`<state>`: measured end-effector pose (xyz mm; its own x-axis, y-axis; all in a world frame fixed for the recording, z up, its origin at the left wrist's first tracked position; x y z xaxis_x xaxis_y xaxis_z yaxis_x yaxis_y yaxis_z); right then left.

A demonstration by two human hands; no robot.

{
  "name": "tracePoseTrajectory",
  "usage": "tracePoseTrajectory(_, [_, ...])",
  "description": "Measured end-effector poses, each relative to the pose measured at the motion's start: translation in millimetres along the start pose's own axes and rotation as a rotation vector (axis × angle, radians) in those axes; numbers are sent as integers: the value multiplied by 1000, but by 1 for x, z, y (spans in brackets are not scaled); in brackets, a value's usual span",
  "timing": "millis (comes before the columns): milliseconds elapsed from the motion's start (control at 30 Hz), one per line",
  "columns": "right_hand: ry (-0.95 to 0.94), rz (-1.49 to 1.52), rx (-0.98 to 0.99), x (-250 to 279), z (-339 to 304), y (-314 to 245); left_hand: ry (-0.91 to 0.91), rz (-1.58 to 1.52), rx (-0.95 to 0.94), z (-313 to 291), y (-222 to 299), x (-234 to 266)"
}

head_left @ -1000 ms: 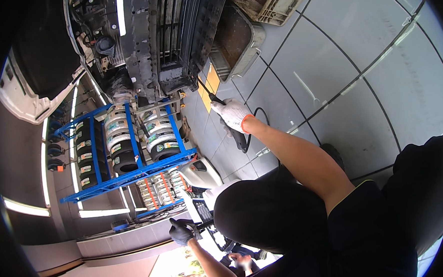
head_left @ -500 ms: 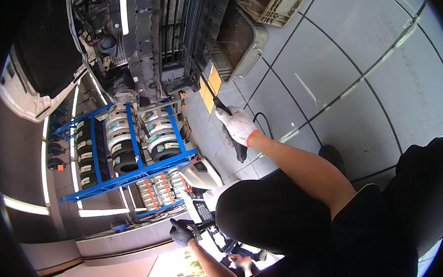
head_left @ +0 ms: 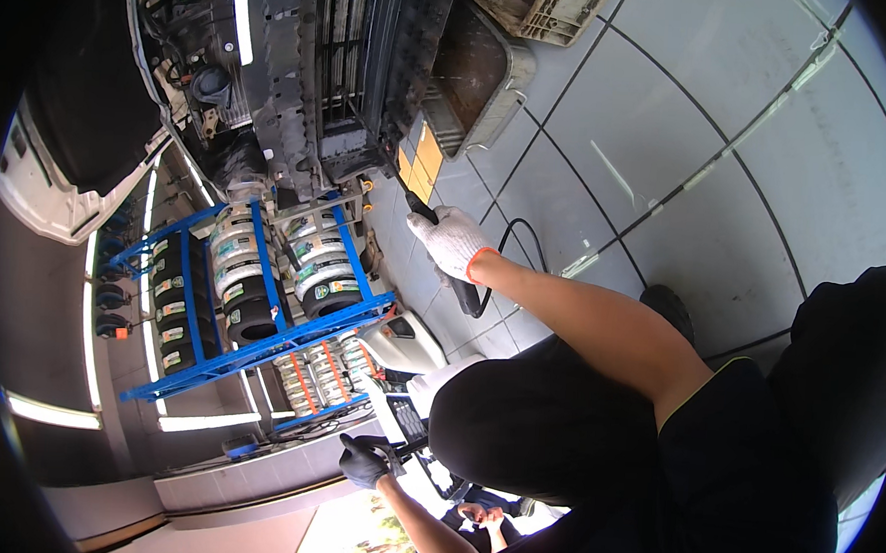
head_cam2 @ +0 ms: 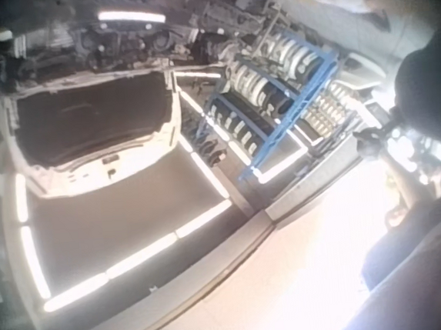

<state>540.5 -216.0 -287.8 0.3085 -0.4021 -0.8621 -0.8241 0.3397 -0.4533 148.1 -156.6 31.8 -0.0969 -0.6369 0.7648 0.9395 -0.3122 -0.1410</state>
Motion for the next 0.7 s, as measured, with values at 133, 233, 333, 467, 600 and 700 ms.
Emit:
tracePoseTrajectory(133, [32,-60,11,5,15,-8,-3,-9,9,-1,0,0])
tracePoseTrajectory(233, [46,-100,47,5,20,-10,-3,20,45,0,-2,-1])
tracePoseTrajectory(333, [50,-86,57,7,20,-9,-13,41,56,3,-7,-2])
tracePoseTrajectory(467, [-12,243,-20,9,18,-1,-7,21,12,6,-11,-3])
tracePoseTrajectory(600, [-39,248,-16,11,13,3,14,29,13,5,-9,-3])
tracePoseTrajectory(700, [-48,208,-13,10,5,8,-38,5,45,0,-4,-4])
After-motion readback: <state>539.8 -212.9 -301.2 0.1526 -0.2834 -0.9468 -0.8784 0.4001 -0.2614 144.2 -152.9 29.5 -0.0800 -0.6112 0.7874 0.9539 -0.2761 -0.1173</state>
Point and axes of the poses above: each hand's wrist, its own z-axis towards the middle knuckle, its own x-axis out of the back of the hand, y = z × x, the point moved 8 cm from there along z, towards the middle knuckle, and after that the axes turned 2 degrees about -x, right-handed, at the moved point
